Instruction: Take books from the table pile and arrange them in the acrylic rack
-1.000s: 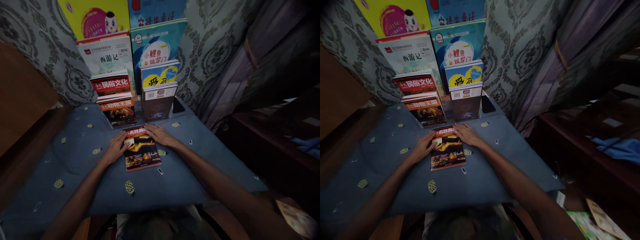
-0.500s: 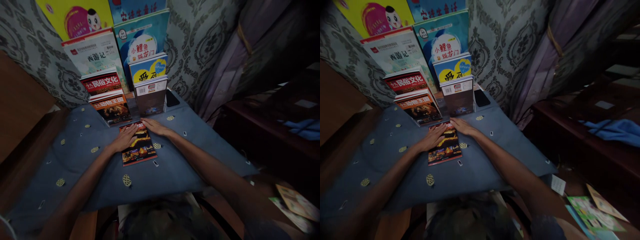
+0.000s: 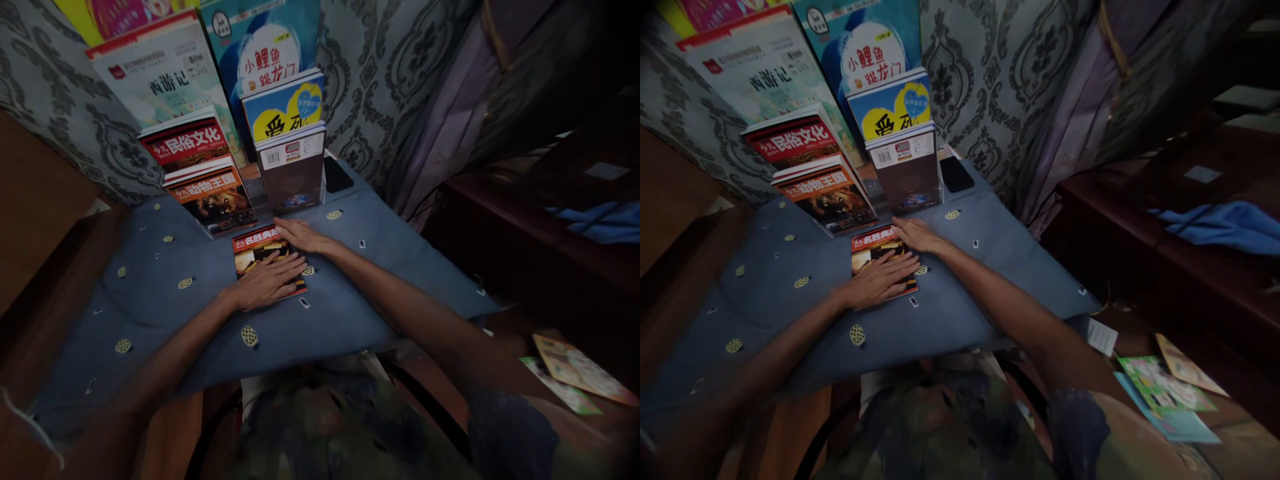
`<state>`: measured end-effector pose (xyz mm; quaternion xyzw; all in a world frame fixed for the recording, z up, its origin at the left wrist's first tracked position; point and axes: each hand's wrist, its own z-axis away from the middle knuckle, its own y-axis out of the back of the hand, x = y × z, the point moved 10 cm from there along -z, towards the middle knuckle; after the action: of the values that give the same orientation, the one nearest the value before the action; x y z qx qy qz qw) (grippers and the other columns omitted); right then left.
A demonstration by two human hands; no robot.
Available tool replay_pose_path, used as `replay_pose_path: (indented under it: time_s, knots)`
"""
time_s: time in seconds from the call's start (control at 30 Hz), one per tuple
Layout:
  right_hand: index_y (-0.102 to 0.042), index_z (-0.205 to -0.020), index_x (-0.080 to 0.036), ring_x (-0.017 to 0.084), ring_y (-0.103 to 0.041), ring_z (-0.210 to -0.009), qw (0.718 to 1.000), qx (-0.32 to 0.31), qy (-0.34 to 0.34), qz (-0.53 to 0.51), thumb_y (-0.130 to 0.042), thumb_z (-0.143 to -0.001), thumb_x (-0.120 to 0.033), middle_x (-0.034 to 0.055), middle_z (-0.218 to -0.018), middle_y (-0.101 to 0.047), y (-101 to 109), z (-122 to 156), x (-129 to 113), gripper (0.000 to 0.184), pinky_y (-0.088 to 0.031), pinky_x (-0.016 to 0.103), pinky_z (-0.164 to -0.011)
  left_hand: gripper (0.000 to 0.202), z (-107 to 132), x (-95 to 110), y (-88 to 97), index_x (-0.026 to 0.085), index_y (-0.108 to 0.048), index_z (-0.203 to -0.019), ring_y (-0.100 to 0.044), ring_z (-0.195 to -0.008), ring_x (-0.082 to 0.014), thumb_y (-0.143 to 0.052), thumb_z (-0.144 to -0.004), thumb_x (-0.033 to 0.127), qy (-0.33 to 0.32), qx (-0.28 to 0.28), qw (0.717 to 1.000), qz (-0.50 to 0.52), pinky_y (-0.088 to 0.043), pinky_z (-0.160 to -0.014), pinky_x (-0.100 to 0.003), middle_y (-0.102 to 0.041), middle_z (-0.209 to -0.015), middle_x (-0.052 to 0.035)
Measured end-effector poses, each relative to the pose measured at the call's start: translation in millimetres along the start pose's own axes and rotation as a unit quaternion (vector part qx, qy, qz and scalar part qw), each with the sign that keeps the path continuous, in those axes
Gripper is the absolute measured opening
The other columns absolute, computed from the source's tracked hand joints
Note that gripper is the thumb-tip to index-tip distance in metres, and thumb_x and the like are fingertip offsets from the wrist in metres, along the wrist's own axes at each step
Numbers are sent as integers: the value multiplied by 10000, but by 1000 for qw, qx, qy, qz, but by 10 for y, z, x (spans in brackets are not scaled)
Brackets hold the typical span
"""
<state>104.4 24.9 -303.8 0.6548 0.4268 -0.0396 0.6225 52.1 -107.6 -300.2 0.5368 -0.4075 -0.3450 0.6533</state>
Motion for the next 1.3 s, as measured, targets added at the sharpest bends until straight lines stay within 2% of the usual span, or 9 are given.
replay_pose_path:
  time_s: [0.17,0.37,0.5,0.63,0.73,0.87,1.03,1.17,1.3]
  knots:
    - [-457,-1469,-154,270,-506,-1371,1000,-6,2,19,-289,-1054,-440,132,-1467,-556,-18,7,-7,531,-352,469,-1160,593,106,333,-95,247,-155,-1595,-171,-1542,-170,-214,-1055,485,-48,-12,999,13,-1,-1260,-445,-259,-1649,-54]
    - [-431,-1491,-156,265,-479,-1393,998,0,16,53,-277,-1051,-434,124,-1504,-517,-45,25,-8,543,-347,465,-1163,563,131,380,-27,260,-192,-1590,-199,-1536,-174,-236,-1060,445,-49,-3,996,79,-54,-1269,-445,-282,-1642,-38]
    - [-407,-1510,-160,256,-458,-1410,997,-12,15,80,-279,-1045,-410,126,-1518,-499,-82,53,-28,543,-319,472,-1179,543,213,-115,89,256,-268,-1571,-279,-1510,-156,-209,-1061,432,36,63,987,145,-198,-1255,-395,-343,-1619,-29]
    - [-444,-1490,-161,265,-369,-1467,992,-24,13,122,-325,-1035,-405,118,-1556,-446,-94,104,-94,530,-284,499,-1194,549,461,-946,154,226,-340,-1541,-282,-1511,-186,-230,-1049,442,161,136,970,122,-191,-1252,-446,-353,-1613,-64]
    - [-485,-1461,-145,288,-282,-1506,985,-28,15,171,-357,-1027,-400,128,-1562,-434,-87,123,-190,519,-248,544,-1199,540,589,-1322,123,198,-379,-1517,-275,-1514,-204,-225,-1043,405,191,143,964,116,-169,-1250,-474,-339,-1618,-81]
    - [-514,-1431,-119,296,-288,-1503,974,-31,50,219,-382,-1019,-380,158,-1541,-458,-211,100,-508,506,-205,565,-1212,531,635,-1443,126,196,-369,-1519,-336,-1487,-203,-240,-1035,371,174,179,957,145,-205,-1243,-461,-393,-1592,-81]
    - [-410,-1504,-92,281,-304,-1498,973,-78,129,176,-392,-1012,-416,187,-1578,-383,-710,207,-1115,590,-238,521,-1224,559,666,-1436,165,200,-286,-1555,-421,-1438,-211,-284,-1027,386,132,235,937,222,-305,-1209,-433,-461,-1547,-107]
    - [-399,-1502,-47,290,-274,-1508,974,-93,156,134,-436,-1005,-429,217,-1585,-352,-889,439,-1417,628,-240,510,-1235,561,681,-1415,185,196,-277,-1557,-406,-1448,-221,-298,-1009,312,137,229,936,230,-288,-1214,-461,-481,-1531,-114]
    - [-458,-1482,-119,249,-284,-1507,967,-126,196,98,-430,-1022,-359,158,-1563,-417,-898,706,-1558,520,-262,501,-1234,579,670,-1380,209,232,-251,-1568,-374,-1467,-202,-299,-991,242,166,202,941,215,-292,-1216,-454,-466,-1547,-74]
